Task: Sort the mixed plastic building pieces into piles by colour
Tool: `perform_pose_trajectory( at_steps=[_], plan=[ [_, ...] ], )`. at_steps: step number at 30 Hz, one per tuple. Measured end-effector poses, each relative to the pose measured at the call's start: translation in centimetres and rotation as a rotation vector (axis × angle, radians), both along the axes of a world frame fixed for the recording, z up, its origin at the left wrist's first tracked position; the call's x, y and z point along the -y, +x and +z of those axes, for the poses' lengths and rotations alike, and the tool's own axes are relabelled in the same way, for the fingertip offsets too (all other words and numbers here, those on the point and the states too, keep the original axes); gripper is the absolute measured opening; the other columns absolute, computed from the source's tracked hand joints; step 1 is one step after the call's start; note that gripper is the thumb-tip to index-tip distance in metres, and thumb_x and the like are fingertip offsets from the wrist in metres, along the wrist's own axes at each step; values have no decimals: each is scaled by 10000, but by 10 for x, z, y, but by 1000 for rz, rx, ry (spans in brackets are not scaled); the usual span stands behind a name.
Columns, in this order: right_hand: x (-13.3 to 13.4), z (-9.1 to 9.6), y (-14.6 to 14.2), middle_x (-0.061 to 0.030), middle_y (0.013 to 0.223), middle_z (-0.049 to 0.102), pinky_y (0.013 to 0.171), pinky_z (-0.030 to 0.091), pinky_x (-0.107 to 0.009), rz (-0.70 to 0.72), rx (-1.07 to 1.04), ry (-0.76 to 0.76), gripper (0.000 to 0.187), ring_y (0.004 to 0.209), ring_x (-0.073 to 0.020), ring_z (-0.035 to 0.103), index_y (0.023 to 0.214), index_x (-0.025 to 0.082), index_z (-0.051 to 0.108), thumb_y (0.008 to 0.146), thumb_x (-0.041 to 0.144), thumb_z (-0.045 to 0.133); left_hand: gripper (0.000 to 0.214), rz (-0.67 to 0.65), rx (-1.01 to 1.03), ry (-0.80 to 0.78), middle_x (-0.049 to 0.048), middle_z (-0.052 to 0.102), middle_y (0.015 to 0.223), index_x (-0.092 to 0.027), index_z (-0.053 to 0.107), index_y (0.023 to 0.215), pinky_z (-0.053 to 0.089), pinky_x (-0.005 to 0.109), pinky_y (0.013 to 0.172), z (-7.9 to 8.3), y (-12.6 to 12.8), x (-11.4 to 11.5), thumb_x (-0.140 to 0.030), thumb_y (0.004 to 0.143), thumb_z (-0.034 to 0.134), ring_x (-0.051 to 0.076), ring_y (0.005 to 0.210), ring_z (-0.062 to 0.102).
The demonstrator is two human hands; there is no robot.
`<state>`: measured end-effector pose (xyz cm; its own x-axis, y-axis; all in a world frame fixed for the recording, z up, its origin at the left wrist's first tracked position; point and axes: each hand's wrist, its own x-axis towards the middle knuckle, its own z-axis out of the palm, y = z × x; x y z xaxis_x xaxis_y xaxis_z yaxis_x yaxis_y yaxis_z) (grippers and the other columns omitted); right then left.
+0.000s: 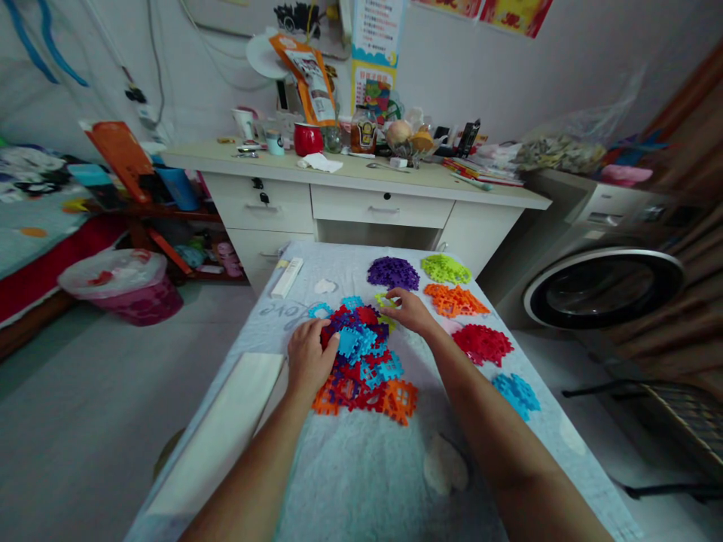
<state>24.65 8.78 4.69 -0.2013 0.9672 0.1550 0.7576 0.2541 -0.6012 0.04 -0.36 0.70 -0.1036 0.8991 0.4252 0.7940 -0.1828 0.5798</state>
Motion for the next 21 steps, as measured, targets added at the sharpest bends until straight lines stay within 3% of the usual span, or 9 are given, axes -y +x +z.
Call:
perform_pose_trajectory(
  at_steps=[4,8,15,21],
  plan=[
    [-23,17,27,-48,922,683,787,468,-298,-126,78,59,270,827,-179,625,960,176,664,781,372,715,288,9,-12,-1,106,638,1142,-207,616,1085,418,472,1022,1,0,-1,-375,878,507,295,1120,557],
    [-55,24,66,-78,998,681,857,455,-323,-353,159,155,243,920,-208,618,955,164,676,795,347,683,289,15,-20,-9,101,639,1147,-213,605,1101,419,469,1024,0,1,-2,-369,884,496,293,1120,556],
    [-98,21,126,-134,1112,655,867,442,-275,-589,307,168,174,964,-202,623,944,128,700,792,186,639,297,8,-32,-35,93,646,1152,-214,589,1116,418,464,1017,-3,0,-5,-382,896,481,290,1119,563],
    [-118,17,146,-155,1119,642,892,452,-301,-671,303,112,225,973,-219,616,993,109,706,791,190,650,305,15,-46,-45,94,650,1148,-211,586,1123,416,464,1008,-5,-1,-5,-388,902,474,288,1107,570]
  ],
)
